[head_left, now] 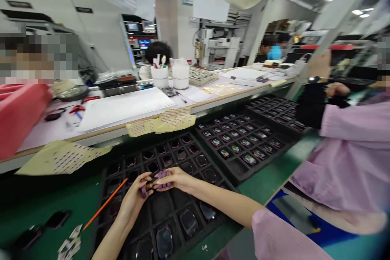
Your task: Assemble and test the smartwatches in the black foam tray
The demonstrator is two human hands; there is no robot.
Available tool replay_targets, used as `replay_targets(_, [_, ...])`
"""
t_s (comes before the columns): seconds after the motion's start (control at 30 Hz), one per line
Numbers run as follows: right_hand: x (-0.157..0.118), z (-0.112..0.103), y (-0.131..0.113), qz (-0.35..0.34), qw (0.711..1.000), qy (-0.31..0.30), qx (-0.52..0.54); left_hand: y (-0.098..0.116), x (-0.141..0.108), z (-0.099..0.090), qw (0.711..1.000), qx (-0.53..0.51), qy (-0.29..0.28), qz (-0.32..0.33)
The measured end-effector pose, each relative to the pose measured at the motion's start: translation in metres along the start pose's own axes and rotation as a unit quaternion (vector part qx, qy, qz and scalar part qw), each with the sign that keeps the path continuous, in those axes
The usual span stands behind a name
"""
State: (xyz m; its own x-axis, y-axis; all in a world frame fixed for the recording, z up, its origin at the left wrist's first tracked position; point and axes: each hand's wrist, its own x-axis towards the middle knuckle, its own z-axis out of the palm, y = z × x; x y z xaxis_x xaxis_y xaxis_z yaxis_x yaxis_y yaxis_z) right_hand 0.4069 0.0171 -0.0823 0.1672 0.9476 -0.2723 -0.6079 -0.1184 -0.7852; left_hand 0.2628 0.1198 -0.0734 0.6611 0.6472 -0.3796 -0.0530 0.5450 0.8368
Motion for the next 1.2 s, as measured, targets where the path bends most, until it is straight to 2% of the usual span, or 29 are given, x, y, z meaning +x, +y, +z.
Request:
replay_targets(0.3, [-0.010,0.008,0.002,-0.004,1.000,0.005,-0.018,0.001,-0.020,0.000,0.994,-0.007,-0.017,0.108])
replay_targets(0.4, [-0.017,0.013,-0.002,-0.017,0.999,0.009,-0.034,-0.002,-0.033,-0.009,0.989,0.028,-0.020,0.143])
replay_targets(0.5, [-0.023,0.016,-0.005,-0.025,0.999,-0.003,-0.044,-0.006,-0.050,-0.027,0.979,0.106,-0.012,0.176])
replay_targets(0.57, [-0.026,0.017,-0.005,-0.025,0.998,-0.019,-0.045,-0.009,-0.065,-0.040,0.958,0.186,0.014,0.217])
replay_targets(0.67, [-0.032,0.020,0.000,-0.014,0.998,-0.031,-0.050,-0.011,-0.088,-0.054,0.902,0.327,0.066,0.275])
replay_targets(0.77, [-0.039,0.024,0.006,0.000,0.998,-0.030,-0.055,-0.015,-0.105,-0.059,0.847,0.426,0.095,0.304])
replay_targets(0.83, [-0.042,0.026,0.010,0.005,0.998,-0.033,-0.057,-0.018,-0.110,-0.060,0.823,0.464,0.104,0.309])
replay_targets(1.03, [-0.039,0.027,0.024,0.025,0.996,-0.043,-0.076,-0.031,-0.110,-0.064,0.795,0.523,0.116,0.285])
replay_targets(1.2, [-0.038,0.027,0.030,0.038,0.995,-0.043,-0.077,-0.040,-0.107,-0.067,0.776,0.546,0.123,0.292])
